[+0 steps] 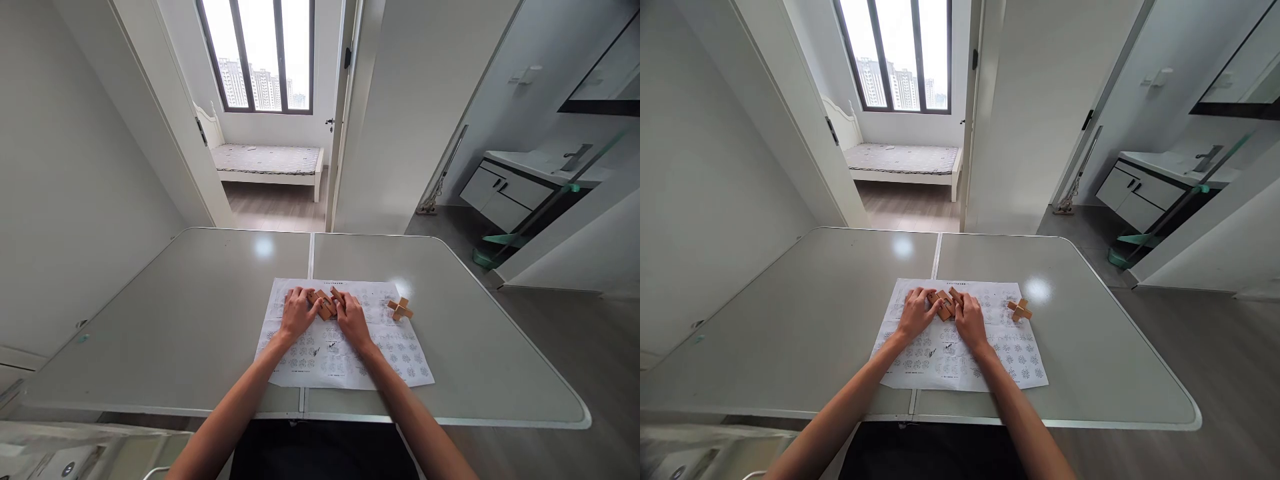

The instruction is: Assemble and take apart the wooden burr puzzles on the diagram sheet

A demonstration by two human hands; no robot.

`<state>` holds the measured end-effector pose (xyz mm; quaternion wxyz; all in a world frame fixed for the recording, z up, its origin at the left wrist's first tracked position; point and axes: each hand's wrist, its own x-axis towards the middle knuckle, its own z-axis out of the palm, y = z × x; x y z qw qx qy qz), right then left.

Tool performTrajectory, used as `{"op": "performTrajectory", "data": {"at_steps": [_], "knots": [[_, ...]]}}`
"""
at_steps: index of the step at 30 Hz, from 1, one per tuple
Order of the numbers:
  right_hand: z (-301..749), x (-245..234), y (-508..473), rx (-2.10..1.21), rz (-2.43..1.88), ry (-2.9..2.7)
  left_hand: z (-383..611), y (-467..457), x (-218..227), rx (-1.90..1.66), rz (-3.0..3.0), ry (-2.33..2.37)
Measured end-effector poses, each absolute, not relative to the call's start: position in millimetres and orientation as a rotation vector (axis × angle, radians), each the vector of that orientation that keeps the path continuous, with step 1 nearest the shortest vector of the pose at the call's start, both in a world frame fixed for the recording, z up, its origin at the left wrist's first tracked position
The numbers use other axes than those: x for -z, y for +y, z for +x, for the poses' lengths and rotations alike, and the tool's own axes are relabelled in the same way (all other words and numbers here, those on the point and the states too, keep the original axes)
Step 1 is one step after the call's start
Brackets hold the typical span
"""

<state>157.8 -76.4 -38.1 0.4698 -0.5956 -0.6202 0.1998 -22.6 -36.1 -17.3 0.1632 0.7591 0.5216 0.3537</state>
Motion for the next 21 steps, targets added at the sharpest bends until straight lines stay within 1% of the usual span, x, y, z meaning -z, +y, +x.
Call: {"op": "performTrajectory", "data": {"at_steps": [7,21], "knots": [[157,41,-75,-0.45,-1.446,-1.493,-23,-38,19,-0.97,2.228,1.497],[156,48,-71,-0.418,-1.395,-1.488,-24,-47,10,-0.824,2.412,1.137]]}}
